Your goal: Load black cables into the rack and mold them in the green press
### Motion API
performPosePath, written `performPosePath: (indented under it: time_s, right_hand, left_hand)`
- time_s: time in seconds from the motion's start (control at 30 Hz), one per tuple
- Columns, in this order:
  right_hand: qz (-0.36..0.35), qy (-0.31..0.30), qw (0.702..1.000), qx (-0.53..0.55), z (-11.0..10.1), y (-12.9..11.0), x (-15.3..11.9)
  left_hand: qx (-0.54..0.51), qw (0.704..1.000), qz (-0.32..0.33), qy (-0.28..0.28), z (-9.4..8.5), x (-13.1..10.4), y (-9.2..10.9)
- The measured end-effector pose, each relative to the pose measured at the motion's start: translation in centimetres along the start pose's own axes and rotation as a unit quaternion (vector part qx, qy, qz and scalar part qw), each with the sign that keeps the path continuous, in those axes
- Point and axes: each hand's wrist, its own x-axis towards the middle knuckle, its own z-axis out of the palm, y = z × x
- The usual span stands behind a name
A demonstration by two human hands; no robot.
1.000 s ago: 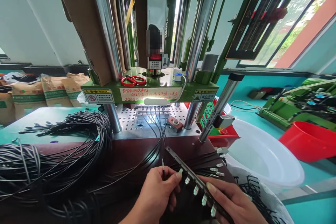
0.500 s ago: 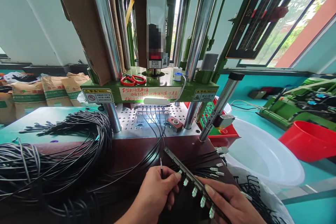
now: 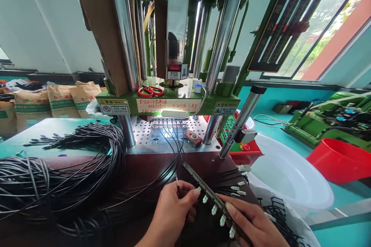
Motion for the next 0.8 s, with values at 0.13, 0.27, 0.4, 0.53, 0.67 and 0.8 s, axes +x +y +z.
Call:
performPosePath:
  time_s: [0.13,0.27,0.4,0.53,0.67,0.8]
  right_hand:
    - [0.000,-0.006,1.000,0.015,-0.7,0.6,0.3]
    - [0.013,-0.029,0.999,0.030,-1.0,1.2,0.6]
    - [0.050,-0.051,0.995,0.068,-0.9,1.6,0.6]
    - [0.042,-0.068,0.995,0.053,-0.8,1.0,0.6]
    - [0.043,-0.075,0.996,0.039,-0.9,0.4,0.5]
    - [0.031,-0.066,0.997,0.017,-1.1,0.5,0.5]
  left_hand:
    - [-0.043,0.998,0.029,0.032,-1.9,-1.3,1.1]
    - [-0.225,0.973,-0.054,-0.021,-3.2,-2.7,1.8]
    - [-0.149,0.982,-0.086,-0.081,-2.9,-2.2,1.8]
    - [-0.054,0.995,-0.065,-0.057,-1.7,-0.7,1.8]
    - [-0.027,0.996,-0.072,-0.050,-1.0,0.0,1.7]
    - [-0.032,0.996,-0.071,-0.052,-1.0,0.0,1.3]
